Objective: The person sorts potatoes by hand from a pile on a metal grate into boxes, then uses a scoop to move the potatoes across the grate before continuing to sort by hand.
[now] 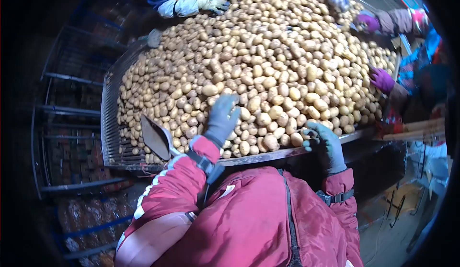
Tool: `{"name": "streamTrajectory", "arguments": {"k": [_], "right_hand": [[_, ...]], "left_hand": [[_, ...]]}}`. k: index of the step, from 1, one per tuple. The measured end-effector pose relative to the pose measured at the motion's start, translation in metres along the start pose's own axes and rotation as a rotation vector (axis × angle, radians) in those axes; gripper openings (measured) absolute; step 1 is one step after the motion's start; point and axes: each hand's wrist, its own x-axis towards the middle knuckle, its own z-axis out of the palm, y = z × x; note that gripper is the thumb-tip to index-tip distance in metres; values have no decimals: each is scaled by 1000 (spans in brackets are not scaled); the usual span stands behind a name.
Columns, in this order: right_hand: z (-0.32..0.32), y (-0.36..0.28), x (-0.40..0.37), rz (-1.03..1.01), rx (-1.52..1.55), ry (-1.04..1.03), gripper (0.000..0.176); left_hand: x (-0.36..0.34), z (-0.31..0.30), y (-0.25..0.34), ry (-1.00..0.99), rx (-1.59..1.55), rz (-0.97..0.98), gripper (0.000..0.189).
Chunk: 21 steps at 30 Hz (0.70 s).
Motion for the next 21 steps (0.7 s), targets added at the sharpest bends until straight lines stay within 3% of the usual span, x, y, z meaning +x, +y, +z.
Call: {"name": "streamTrajectory", "arguments": {"k": [1,3,7,8,9,11,12,13,15,17,18,19,20,21], "right_hand": [[8,6,6,18,-60,-49,43],[32,9,7,102,-48,-115,33],[71,23,21,264,-144,-189,36],[80,28,24,274,-184,-190,39],[87,30,26,278,-199,-200,39],[104,36,32,248,-281,-244,41],[111,39,37,283,-262,-250,41],[119,40,39,286,-271,-265,41],[133,41,41,269,-324,-235,41],[141,44,44,261,-372,-267,39],[145,45,44,279,-368,-246,38],[149,45,44,294,-363,-223,37],[153,43,41,299,-368,-224,35],[154,44,42,296,-368,-218,35]], "left_hand": [[22,-26,-4,108,-91,-186,43],[30,-28,-59,186,-48,-254,50],[38,7,-112,135,-360,-382,55],[42,-3,-114,-79,-285,-431,50],[55,-26,-87,-99,-294,-500,43],[35,35,-111,-64,-160,-266,41],[43,4,-70,-37,-942,-468,38],[31,12,-54,4,-743,-502,30],[24,-17,-43,-105,-509,-117,26],[35,-21,-67,149,-360,83,28],[36,-41,-79,105,-593,-407,28],[29,-31,-131,-20,61,-177,31],[15,-22,-171,135,-48,-356,40],[28,-50,-183,-58,70,-584,52]]}}
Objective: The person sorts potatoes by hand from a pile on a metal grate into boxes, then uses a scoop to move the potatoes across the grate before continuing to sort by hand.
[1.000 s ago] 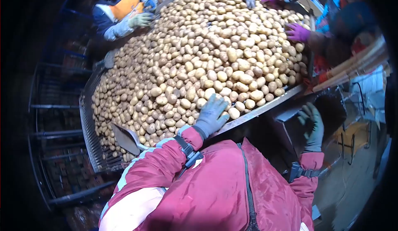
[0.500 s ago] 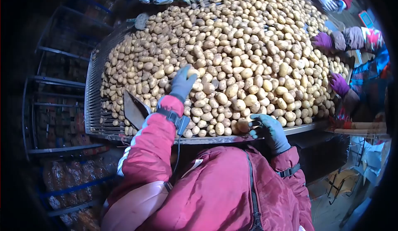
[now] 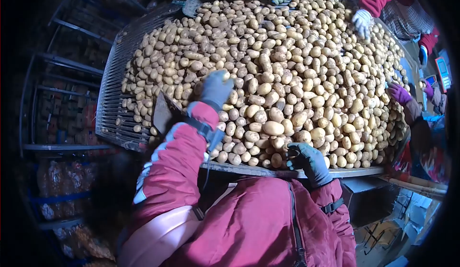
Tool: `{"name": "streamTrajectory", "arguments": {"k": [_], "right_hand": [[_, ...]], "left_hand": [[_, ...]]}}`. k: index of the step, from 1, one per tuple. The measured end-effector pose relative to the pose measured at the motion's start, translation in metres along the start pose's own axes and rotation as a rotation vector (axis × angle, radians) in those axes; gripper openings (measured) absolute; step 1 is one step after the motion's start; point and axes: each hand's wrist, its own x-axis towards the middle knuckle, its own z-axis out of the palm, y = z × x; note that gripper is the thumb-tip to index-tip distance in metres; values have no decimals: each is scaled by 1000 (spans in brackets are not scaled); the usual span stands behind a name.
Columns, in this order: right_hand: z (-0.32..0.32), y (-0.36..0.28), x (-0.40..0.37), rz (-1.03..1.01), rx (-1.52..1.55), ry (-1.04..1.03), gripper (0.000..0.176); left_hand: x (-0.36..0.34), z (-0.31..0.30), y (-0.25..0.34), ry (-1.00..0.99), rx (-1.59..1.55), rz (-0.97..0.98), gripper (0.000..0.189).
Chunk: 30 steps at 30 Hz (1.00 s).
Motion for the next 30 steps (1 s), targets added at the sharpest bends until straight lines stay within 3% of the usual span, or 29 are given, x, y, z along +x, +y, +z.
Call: {"name": "streamTrajectory", "arguments": {"k": [1,2,4,8,10,11,14,16,18,20,21,22,23,24,25,26,27,28,30], "right_hand": [[1,1,0,11,14,3,35],[2,2,0,23,28,6,35],[4,4,1,27,28,19,35],[9,7,7,36,90,21,36],[11,7,9,44,81,24,37],[11,10,12,54,92,28,34],[5,19,26,-16,-17,-15,33],[2,26,35,-86,-135,-58,36],[3,33,47,-256,-255,-96,40],[4,33,54,-152,-173,-139,48],[20,19,47,-101,128,-184,51],[27,10,45,-51,430,-226,54],[15,15,54,118,477,-259,56],[28,1,46,-28,386,-234,48],[19,10,48,-10,452,-195,45],[4,25,54,6,517,-154,42],[-17,50,59,-107,121,4,36],[-21,51,54,-106,128,14,36],[-28,50,45,41,614,-176,33]], "left_hand": [[3,-30,5,4,46,-153,56],[11,-23,-20,-45,53,-211,61],[22,-3,-55,-94,153,-162,67],[24,-34,-38,-237,151,-248,73],[32,-36,-53,-384,59,-158,73],[25,-25,-58,-267,1,-47,70],[29,-8,-40,-399,27,-155,67],[-5,-54,6,-299,-153,-114,58],[-35,-105,65,-127,-562,-2,45],[-23,-33,60,-470,-943,-47,39],[-33,-30,74,-481,-950,-50,39],[-50,-36,91,-594,-943,14,40],[-67,-45,108,-705,-932,80,41],[-75,-48,118,-814,-917,148,42],[-77,-31,116,-501,-670,481,40],[-81,-18,114,-507,-674,485,40],[-87,-9,113,-506,-682,507,40],[-95,-3,115,-508,-689,529,41],[-111,7,122,-469,-540,552,43]]}}
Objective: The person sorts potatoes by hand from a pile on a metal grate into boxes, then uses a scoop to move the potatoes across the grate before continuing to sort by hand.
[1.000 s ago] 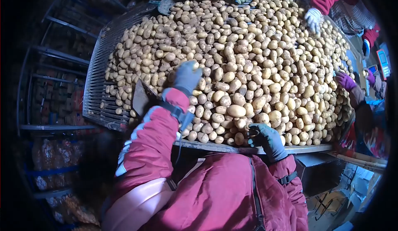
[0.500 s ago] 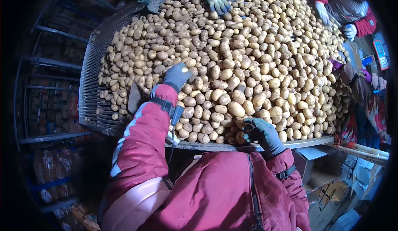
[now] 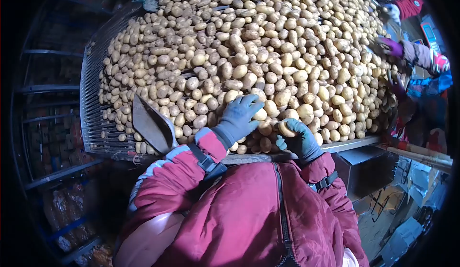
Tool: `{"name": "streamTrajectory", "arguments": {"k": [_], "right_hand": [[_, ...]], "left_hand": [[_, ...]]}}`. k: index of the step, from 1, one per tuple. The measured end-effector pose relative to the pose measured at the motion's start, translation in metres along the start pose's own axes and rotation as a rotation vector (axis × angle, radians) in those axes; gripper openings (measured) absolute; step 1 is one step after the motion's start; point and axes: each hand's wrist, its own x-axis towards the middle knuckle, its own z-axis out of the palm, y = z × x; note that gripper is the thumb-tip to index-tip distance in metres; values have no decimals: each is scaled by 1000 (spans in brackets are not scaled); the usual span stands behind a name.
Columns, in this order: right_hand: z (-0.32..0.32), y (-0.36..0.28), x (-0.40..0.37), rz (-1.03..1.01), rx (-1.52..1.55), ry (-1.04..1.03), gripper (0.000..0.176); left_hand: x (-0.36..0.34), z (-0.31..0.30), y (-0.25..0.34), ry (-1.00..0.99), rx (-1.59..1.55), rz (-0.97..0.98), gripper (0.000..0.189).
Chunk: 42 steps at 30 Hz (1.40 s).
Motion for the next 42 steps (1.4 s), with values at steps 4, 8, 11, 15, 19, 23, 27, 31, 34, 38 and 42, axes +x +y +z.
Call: {"name": "streamTrajectory", "arguments": {"k": [4,8,11,15,19,23,27,31,34,38,42], "right_hand": [[10,-6,-20,-63,-218,57,32],[29,-10,-35,-102,-292,57,48],[30,-16,-46,-9,-365,-39,53],[27,-23,-60,51,-193,49,44],[-12,-22,-73,-74,-2,211,38],[-61,-50,-130,-415,-12,348,37],[-121,-77,-224,-698,3,457,38],[-171,-110,-297,-987,-289,716,34],[-170,-115,-306,-1044,-383,846,34],[-133,-99,-261,-1003,-634,843,33],[-80,-99,-189,-956,-1365,679,32]], "left_hand": [[0,12,-3,31,100,-39,47],[1,9,24,68,-57,-69,50],[-2,29,69,42,-35,17,53],[-1,50,102,-92,-107,19,47],[13,24,56,135,-86,-107,36],[27,21,-30,123,103,-105,48],[30,26,-29,80,334,-57,62],[32,14,-5,43,312,-180,57],[25,11,-33,-51,562,-108,48],[26,-27,-36,-307,726,-223,41],[56,-30,35,5,405,-59,33]]}}
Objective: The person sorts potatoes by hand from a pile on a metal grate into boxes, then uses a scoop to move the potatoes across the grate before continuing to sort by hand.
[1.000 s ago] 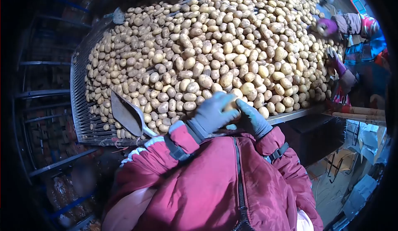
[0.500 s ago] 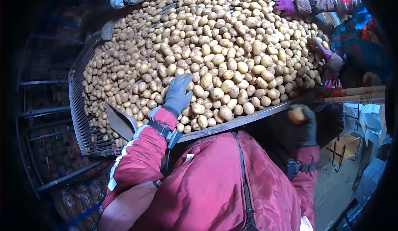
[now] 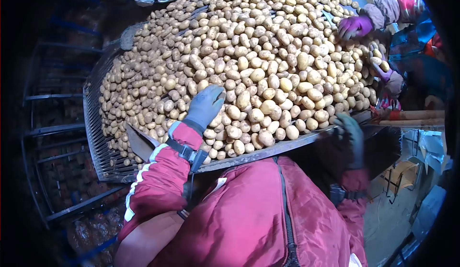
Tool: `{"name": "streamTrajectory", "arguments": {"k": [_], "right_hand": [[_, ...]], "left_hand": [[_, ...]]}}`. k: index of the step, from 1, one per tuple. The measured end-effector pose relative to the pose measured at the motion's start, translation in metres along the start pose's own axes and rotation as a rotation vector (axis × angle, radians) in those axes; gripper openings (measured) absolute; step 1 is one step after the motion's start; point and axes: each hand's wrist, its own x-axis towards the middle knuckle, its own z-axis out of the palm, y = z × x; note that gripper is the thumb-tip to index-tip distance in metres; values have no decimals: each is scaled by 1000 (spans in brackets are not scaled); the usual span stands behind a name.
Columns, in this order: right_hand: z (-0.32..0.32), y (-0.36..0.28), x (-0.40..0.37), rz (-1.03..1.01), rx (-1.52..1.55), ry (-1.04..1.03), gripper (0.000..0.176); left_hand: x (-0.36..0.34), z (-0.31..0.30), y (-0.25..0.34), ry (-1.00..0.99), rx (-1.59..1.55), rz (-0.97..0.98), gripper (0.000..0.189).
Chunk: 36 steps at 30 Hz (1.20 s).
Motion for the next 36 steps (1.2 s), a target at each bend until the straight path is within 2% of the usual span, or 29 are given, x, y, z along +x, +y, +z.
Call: {"name": "streamTrajectory", "arguments": {"k": [1,2,3,4,5,6,8,9,10,12,13,14,15,16,18,20,21,22,24,25,26,28,30,31,32,34,35,36], "right_hand": [[16,-3,9,602,786,70,32],[29,-9,15,616,869,2,33],[40,5,21,632,804,-75,34],[53,8,27,613,800,-102,36],[62,2,35,587,782,-133,36],[69,-3,45,562,764,-165,37],[84,3,65,621,738,-154,36],[88,7,80,577,738,-155,34],[95,16,93,488,682,-112,35],[99,18,129,487,669,-48,43],[109,43,153,214,433,-36,47],[114,31,170,-57,195,-23,51],[116,19,178,407,770,-6,58],[129,32,185,405,768,-5,58],[160,72,202,164,25,-187,63],[175,20,185,133,343,-24,64],[183,-1,169,132,143,-134,63],[186,-19,153,131,-59,-245,62],[177,-58,134,-73,-49,-245,57],[175,-49,126,227,387,-402,52],[172,-33,118,233,382,-397,52],[150,4,106,339,421,-279,49],[111,15,121,425,409,-72,47],[95,20,127,555,517,-37,45],[90,25,134,497,367,50,46],[85,29,143,366,129,-55,54],[89,34,149,272,-5,-87,58],[95,38,155,180,-135,-116,62]], "left_hand": [[5,7,0,1,-14,7,33],[9,18,-4,-3,40,3,32],[14,32,-11,-7,96,-3,31],[18,49,-20,-9,153,-9,32],[11,84,-51,76,378,125,32],[11,75,-42,80,366,126,32],[15,44,-17,-117,170,-112,36],[8,76,-48,-40,352,-6,38],[4,77,-51,-38,343,-2,38],[-3,79,-52,0,246,-15,36],[-6,79,-49,1,241,-14,36],[-8,77,-44,-2,136,-78,36],[-11,74,-38,-6,33,-142,36],[-14,68,-33,-8,-70,-204,36],[-22,71,-39,19,-119,-213,36],[-34,103,-80,178,-161,-45,39],[-37,97,-87,175,-301,-36,39],[-38,114,-98,208,-616,-169,34],[-33,77,-83,104,-1115,-454,28],[-26,36,-46,93,-1228,-574,29],[-21,8,-15,79,-1334,-697,32],[-26,52,-54,34,-1523,-657,34],[-30,62,-57,0,-1514,-606,35],[-33,64,-56,-32,-1497,-559,37],[-29,56,-49,-33,-1497,-558,37],[-25,43,-33,-284,-1866,-692,40],[-25,51,-21,-235,-1783,-617,41],[-20,22,12,-240,-1749,-578,41]]}}
